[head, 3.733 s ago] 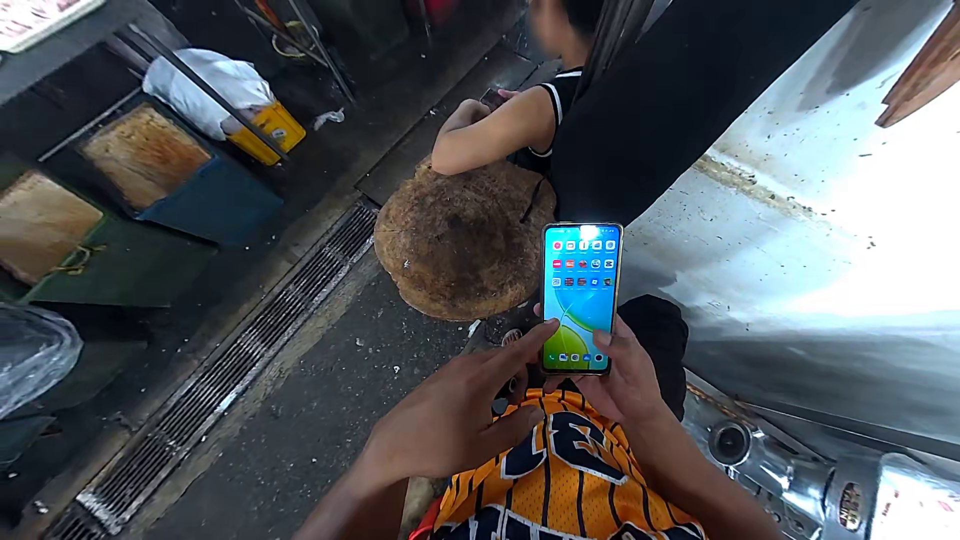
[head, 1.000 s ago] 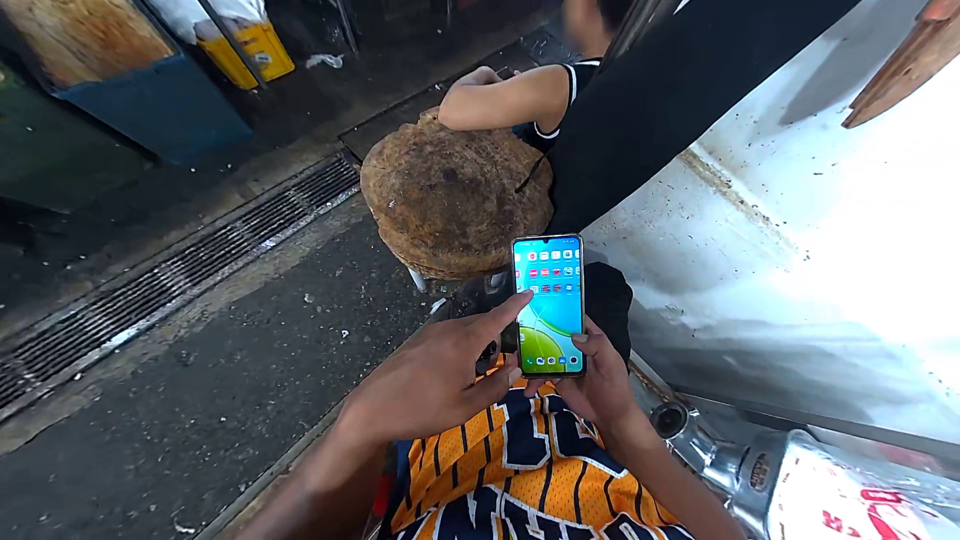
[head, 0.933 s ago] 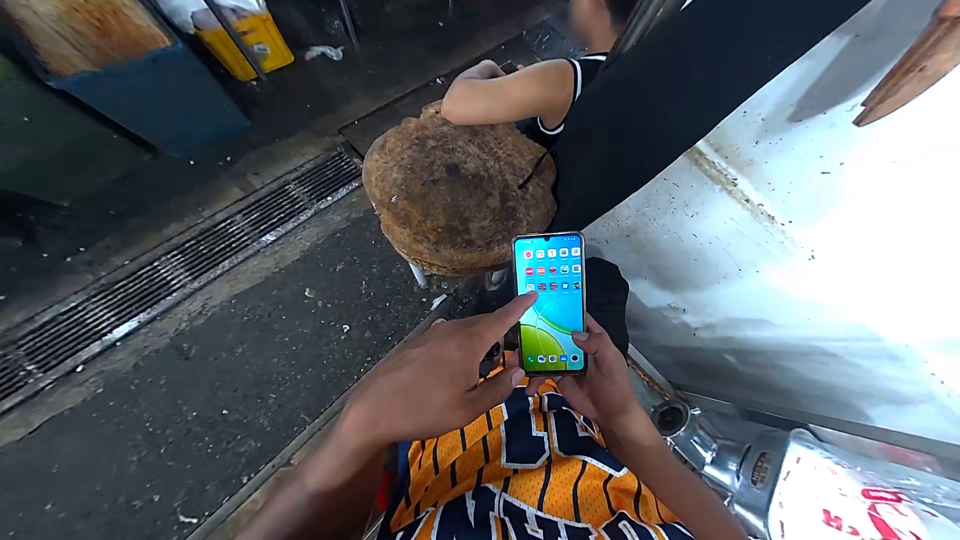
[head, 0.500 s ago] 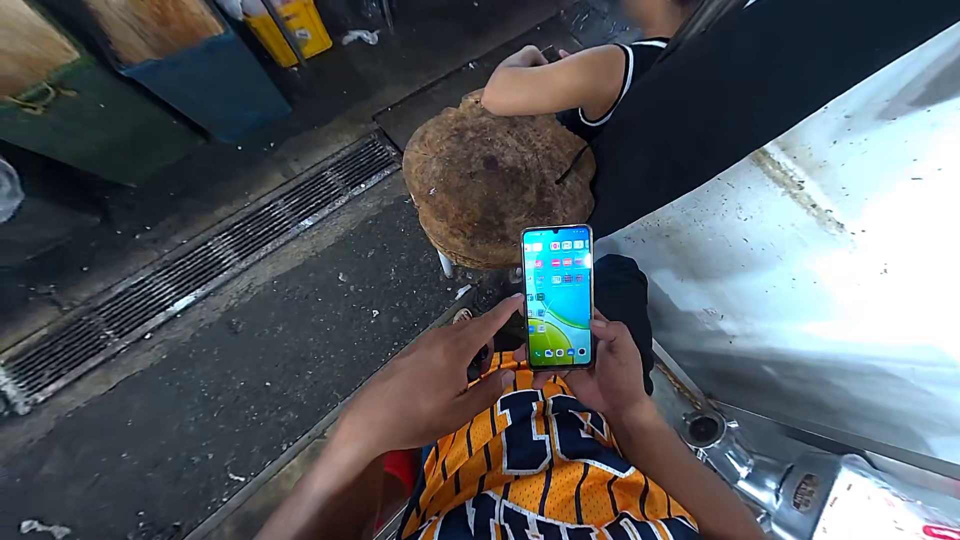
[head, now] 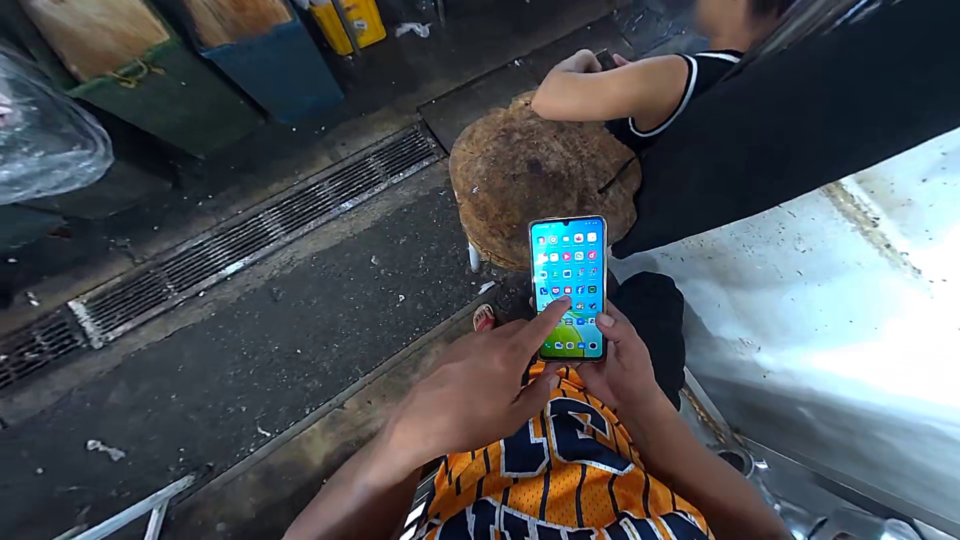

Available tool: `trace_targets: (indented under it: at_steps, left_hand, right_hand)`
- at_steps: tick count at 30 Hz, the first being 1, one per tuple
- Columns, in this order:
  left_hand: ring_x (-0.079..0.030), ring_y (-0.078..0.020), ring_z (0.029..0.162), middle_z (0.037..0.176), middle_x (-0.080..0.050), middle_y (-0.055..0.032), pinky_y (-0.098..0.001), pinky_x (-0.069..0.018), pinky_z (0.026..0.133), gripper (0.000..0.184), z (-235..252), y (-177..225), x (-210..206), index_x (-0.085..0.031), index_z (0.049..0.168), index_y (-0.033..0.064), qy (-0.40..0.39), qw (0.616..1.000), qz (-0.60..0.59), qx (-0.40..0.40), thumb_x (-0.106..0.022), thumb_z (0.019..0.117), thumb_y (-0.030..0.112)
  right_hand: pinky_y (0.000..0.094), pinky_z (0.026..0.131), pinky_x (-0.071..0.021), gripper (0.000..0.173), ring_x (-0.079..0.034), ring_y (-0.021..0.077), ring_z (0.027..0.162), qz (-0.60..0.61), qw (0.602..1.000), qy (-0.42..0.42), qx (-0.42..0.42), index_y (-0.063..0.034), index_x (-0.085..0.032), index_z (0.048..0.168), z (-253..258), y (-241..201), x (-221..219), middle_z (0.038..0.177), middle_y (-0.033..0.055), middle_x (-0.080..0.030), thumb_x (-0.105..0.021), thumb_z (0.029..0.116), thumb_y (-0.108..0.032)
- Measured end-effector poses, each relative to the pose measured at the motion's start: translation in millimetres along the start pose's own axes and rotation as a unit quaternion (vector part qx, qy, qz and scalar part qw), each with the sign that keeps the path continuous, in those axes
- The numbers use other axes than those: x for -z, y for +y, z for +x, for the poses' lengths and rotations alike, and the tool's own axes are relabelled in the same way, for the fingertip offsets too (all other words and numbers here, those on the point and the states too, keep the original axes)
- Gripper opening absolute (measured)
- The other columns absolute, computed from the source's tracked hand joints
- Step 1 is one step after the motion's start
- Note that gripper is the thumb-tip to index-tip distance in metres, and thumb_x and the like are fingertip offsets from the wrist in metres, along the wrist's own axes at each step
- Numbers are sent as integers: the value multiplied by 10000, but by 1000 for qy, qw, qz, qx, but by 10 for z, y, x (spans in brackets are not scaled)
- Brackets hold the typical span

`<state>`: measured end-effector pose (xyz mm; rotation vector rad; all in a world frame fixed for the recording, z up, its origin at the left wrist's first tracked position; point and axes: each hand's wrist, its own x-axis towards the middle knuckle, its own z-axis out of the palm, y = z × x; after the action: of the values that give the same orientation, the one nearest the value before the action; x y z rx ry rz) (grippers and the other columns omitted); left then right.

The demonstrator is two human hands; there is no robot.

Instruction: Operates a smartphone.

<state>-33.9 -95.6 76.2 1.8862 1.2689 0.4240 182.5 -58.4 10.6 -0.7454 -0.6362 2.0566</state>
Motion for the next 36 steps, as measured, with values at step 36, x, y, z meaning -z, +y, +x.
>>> trace_targets:
  at_steps: [36]
  left_hand:
    - [-538, -118, 589, 736, -573, 25, -383, -502, 548, 641, 209, -475, 199, -399, 1578, 307, 26, 986, 56, 155, -615, 978, 370]
  right_hand:
    - [619, 994, -525, 701, -638, 473, 1152, 124, 992, -25, 24, -201, -361, 1505, -408, -226, 358, 1360, 285, -575, -651, 952, -520]
